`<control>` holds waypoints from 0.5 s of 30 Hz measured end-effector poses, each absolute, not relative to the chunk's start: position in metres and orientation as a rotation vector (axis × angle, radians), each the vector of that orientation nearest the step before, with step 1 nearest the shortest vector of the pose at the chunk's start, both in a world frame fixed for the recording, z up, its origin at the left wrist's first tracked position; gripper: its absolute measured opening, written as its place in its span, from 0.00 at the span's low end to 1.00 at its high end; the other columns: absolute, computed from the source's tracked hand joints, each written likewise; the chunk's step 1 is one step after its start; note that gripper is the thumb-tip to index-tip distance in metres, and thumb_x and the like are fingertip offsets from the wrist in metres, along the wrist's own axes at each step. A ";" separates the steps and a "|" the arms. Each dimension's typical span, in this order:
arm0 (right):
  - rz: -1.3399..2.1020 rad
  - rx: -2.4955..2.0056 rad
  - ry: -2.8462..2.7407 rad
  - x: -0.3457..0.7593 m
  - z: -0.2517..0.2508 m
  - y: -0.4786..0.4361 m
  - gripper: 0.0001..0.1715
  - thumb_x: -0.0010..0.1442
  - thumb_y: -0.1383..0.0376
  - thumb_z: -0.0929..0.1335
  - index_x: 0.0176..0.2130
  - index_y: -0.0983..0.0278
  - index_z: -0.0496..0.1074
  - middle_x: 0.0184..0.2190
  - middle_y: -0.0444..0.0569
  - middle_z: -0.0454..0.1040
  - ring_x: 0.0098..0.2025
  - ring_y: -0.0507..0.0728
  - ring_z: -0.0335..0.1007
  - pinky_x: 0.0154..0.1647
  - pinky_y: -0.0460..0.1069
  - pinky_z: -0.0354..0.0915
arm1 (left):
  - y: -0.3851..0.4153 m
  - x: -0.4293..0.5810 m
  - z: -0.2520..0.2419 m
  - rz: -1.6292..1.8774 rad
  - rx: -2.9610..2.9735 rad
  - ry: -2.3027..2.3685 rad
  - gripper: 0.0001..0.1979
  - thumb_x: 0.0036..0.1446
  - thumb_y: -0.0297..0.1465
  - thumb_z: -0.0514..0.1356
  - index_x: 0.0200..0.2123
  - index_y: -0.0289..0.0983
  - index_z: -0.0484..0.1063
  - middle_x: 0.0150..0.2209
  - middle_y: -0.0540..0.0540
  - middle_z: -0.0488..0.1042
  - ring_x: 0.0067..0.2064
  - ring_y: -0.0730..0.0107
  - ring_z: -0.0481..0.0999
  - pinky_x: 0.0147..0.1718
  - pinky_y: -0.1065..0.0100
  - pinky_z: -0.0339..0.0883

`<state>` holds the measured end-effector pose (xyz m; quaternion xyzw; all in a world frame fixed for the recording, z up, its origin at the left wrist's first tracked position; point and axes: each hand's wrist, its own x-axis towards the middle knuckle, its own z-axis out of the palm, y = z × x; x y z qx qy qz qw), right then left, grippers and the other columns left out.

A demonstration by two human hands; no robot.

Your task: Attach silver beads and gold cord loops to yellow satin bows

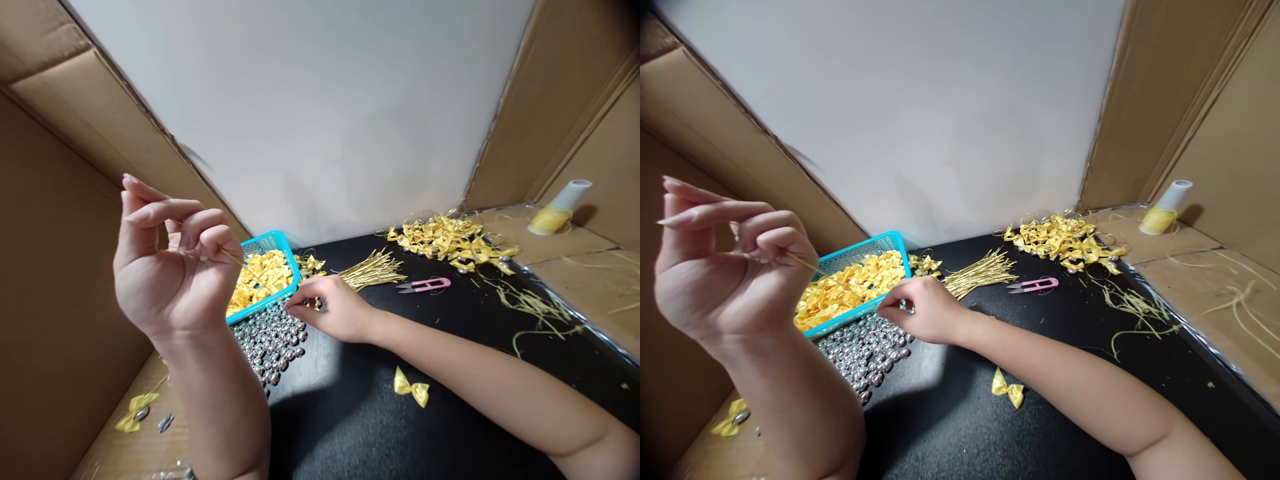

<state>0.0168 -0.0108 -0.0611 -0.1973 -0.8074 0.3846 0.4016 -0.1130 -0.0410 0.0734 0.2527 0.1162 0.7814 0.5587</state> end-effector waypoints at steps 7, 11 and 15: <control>0.954 -0.512 -2.034 0.016 -0.062 -0.008 0.05 0.58 0.70 0.70 0.32 0.66 0.79 0.33 0.49 0.80 0.35 0.52 0.73 0.39 0.47 0.66 | -0.041 -0.116 0.073 1.869 0.615 0.284 0.21 0.69 0.43 0.47 0.30 0.38 0.70 0.15 0.56 0.69 0.16 0.80 0.52 0.12 0.79 0.48; 0.878 -0.555 -2.089 0.018 -0.061 -0.007 0.06 0.59 0.68 0.71 0.31 0.66 0.79 0.32 0.48 0.80 0.35 0.52 0.73 0.40 0.49 0.63 | -0.041 -0.122 0.074 1.905 0.641 0.311 0.21 0.70 0.42 0.45 0.31 0.38 0.69 0.15 0.57 0.69 0.15 0.81 0.52 0.12 0.79 0.48; 0.676 -0.622 -2.250 0.023 -0.058 -0.007 0.07 0.60 0.65 0.70 0.32 0.64 0.80 0.31 0.45 0.80 0.37 0.54 0.72 0.40 0.51 0.55 | -0.040 -0.126 0.074 1.918 0.697 0.371 0.22 0.71 0.40 0.44 0.30 0.37 0.69 0.15 0.57 0.70 0.14 0.84 0.54 0.12 0.79 0.50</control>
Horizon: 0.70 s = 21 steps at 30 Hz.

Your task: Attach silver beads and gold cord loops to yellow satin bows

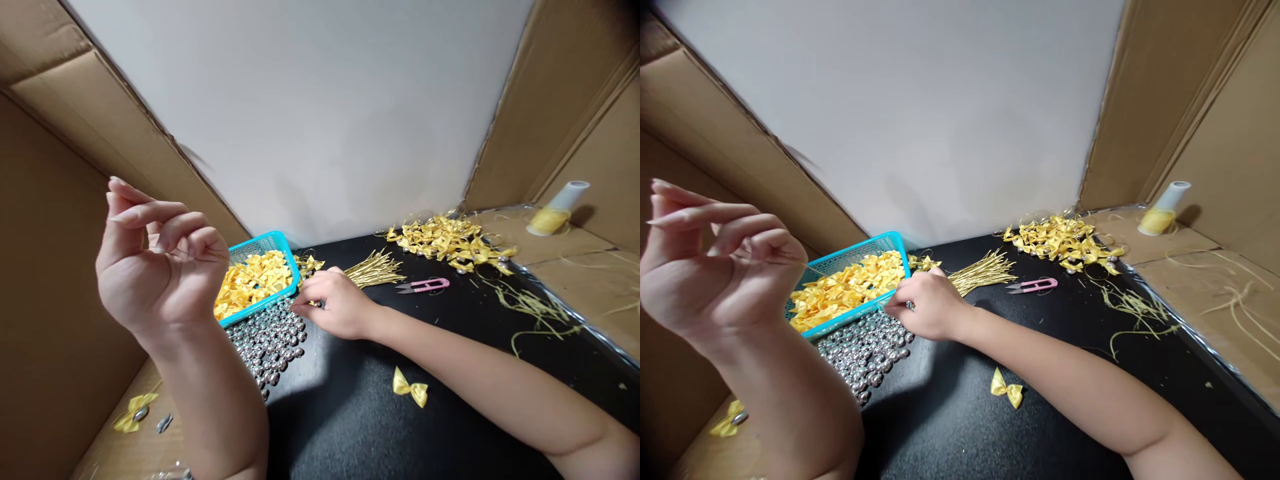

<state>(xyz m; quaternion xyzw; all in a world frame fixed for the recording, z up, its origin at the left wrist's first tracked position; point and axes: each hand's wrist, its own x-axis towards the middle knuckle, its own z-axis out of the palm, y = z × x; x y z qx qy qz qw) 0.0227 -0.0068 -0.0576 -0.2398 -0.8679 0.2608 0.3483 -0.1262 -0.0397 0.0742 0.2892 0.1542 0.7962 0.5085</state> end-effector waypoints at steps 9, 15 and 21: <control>0.335 -0.668 -2.384 0.029 -0.053 -0.002 0.14 0.62 0.65 0.67 0.28 0.65 0.77 0.30 0.45 0.79 0.36 0.54 0.65 0.37 0.51 0.45 | -0.033 -0.125 0.074 2.060 0.708 0.559 0.18 0.69 0.30 0.45 0.31 0.37 0.70 0.14 0.60 0.65 0.15 0.86 0.65 0.15 0.78 0.55; 0.221 -0.627 -2.428 0.028 -0.056 -0.001 0.16 0.63 0.65 0.65 0.26 0.65 0.75 0.29 0.45 0.78 0.35 0.54 0.63 0.37 0.52 0.45 | -0.035 -0.124 0.076 2.127 0.671 0.504 0.17 0.68 0.31 0.46 0.30 0.36 0.69 0.15 0.59 0.67 0.15 0.87 0.66 0.15 0.81 0.55; 0.266 -0.567 -2.402 0.025 -0.065 0.004 0.16 0.64 0.63 0.65 0.28 0.64 0.76 0.29 0.44 0.78 0.34 0.54 0.64 0.38 0.52 0.46 | -0.039 -0.133 0.075 2.125 0.798 0.453 0.17 0.70 0.30 0.45 0.32 0.37 0.69 0.16 0.60 0.69 0.16 0.87 0.65 0.17 0.81 0.56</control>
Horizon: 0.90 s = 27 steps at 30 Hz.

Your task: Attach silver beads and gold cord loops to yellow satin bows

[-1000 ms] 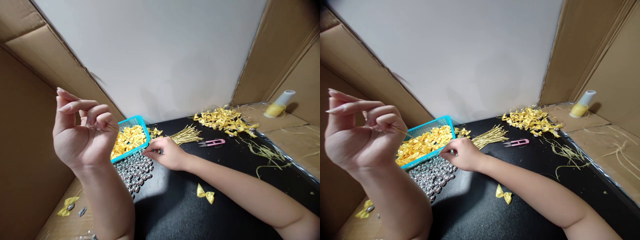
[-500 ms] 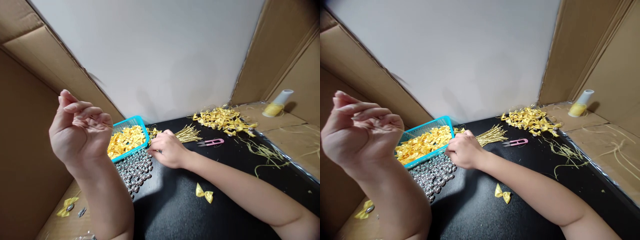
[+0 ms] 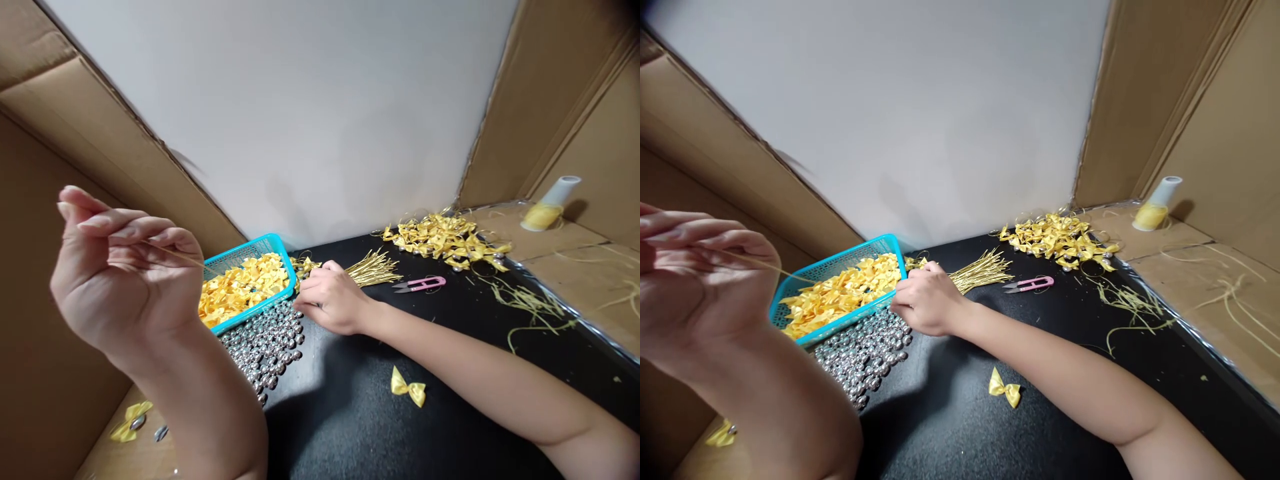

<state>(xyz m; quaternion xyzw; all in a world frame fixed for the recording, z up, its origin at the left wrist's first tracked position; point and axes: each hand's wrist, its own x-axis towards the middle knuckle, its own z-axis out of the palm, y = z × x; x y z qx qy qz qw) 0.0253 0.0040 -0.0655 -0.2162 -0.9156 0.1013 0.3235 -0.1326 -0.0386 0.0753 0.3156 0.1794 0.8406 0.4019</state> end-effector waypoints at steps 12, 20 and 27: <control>0.455 -0.559 -2.376 0.028 -0.064 0.007 0.11 0.61 0.66 0.67 0.29 0.61 0.77 0.30 0.42 0.79 0.35 0.53 0.67 0.36 0.50 0.47 | -0.038 -0.140 0.076 2.007 0.738 0.404 0.21 0.71 0.37 0.44 0.31 0.36 0.69 0.16 0.55 0.73 0.13 0.83 0.51 0.11 0.80 0.46; 0.448 -0.540 -2.482 0.026 -0.070 0.009 0.11 0.60 0.67 0.67 0.28 0.62 0.78 0.29 0.43 0.79 0.35 0.54 0.67 0.36 0.51 0.48 | -0.039 -0.162 0.071 1.953 0.808 0.292 0.19 0.70 0.36 0.47 0.31 0.35 0.70 0.18 0.54 0.74 0.14 0.84 0.53 0.13 0.79 0.48; 0.585 -0.566 -2.549 0.026 -0.074 0.011 0.09 0.58 0.68 0.68 0.30 0.61 0.80 0.31 0.45 0.80 0.36 0.55 0.72 0.37 0.50 0.53 | -0.039 -0.166 0.068 1.932 0.838 0.269 0.16 0.70 0.35 0.49 0.33 0.35 0.70 0.20 0.54 0.74 0.15 0.82 0.50 0.13 0.78 0.48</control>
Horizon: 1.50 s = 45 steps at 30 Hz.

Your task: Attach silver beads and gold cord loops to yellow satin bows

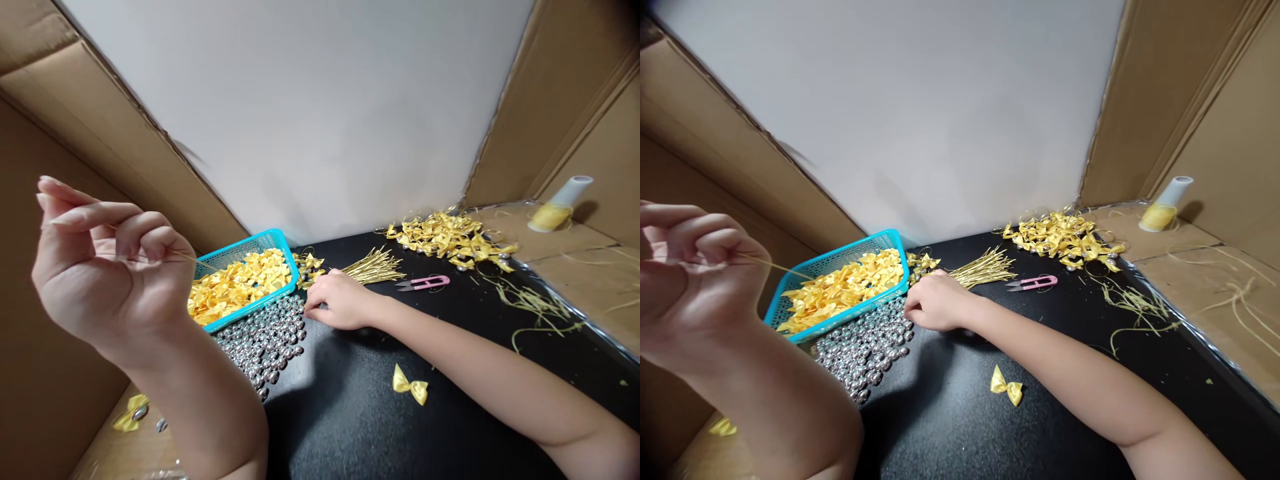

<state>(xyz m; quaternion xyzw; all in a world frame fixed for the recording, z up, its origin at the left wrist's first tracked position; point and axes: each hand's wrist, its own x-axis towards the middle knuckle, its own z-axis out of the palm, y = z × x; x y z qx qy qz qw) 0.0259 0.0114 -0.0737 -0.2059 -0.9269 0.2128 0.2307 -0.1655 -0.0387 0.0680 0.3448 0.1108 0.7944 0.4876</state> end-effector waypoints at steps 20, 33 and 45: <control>0.904 -0.537 -2.275 0.018 -0.078 0.000 0.18 0.57 0.61 0.72 0.46 0.66 0.75 0.41 0.51 0.79 0.41 0.55 0.73 0.43 0.49 0.65 | -0.038 -0.141 0.071 1.878 0.790 0.305 0.21 0.71 0.38 0.44 0.32 0.35 0.69 0.19 0.54 0.73 0.15 0.82 0.49 0.13 0.78 0.47; 0.900 -0.581 -2.248 0.019 -0.076 0.006 0.06 0.58 0.69 0.70 0.33 0.66 0.80 0.32 0.48 0.81 0.32 0.51 0.72 0.36 0.45 0.62 | -0.036 -0.118 0.077 1.991 0.685 0.425 0.21 0.71 0.35 0.43 0.31 0.36 0.69 0.14 0.56 0.68 0.13 0.82 0.47 0.10 0.79 0.45; 0.693 -0.613 -2.559 0.038 -0.052 0.012 0.09 0.56 0.71 0.68 0.31 0.63 0.80 0.31 0.45 0.80 0.35 0.53 0.73 0.38 0.48 0.59 | -0.036 -0.127 0.077 2.047 0.670 0.449 0.18 0.69 0.31 0.44 0.31 0.38 0.70 0.14 0.57 0.68 0.13 0.81 0.46 0.10 0.79 0.41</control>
